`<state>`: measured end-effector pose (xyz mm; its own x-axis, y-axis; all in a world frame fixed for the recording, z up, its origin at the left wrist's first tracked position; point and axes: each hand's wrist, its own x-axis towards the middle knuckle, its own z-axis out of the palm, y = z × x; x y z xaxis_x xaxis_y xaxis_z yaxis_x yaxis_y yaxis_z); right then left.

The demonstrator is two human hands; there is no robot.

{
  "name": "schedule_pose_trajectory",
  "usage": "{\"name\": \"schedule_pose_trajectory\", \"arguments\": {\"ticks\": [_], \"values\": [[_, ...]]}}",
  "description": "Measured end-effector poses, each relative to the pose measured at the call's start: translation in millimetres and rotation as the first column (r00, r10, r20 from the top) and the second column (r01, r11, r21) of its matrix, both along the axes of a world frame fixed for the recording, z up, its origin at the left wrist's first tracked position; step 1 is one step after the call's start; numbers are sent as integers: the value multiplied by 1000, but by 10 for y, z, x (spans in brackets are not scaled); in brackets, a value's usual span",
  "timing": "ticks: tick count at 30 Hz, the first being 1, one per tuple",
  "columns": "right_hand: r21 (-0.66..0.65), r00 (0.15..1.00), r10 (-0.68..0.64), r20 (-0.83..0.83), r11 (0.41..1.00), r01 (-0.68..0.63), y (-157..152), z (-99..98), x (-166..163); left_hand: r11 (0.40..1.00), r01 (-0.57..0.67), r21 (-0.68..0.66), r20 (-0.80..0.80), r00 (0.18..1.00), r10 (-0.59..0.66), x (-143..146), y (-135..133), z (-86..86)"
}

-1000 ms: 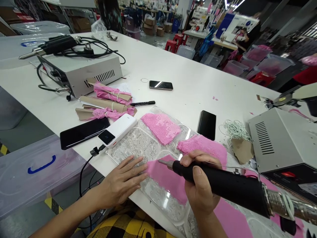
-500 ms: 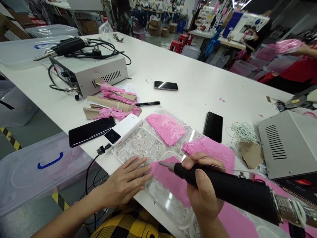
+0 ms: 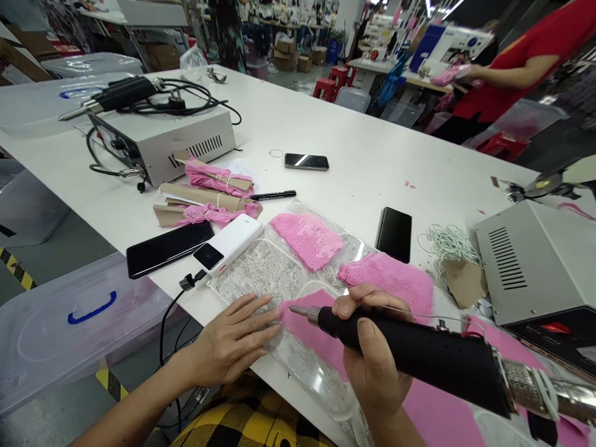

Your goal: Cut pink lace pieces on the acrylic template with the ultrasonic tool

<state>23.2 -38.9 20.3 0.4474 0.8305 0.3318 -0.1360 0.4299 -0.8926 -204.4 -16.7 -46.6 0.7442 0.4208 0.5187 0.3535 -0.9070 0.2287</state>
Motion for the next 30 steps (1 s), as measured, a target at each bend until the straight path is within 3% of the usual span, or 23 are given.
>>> {"name": "schedule_pose_trajectory", "arguments": {"ticks": [6,15,30], "values": [[24,1000,6,4,1000,-6,26,-88,-42,999,-28,24,-87,996,30,37,1,36],[43,1000,28,9,999,-28,64,-133,-108,1000,-29,5,-82,996,29,31,-1,31],[65,997,51,50,996,-54,82,-94,-133,1000,-20,-22,-91,996,18,29,10,6]]}}
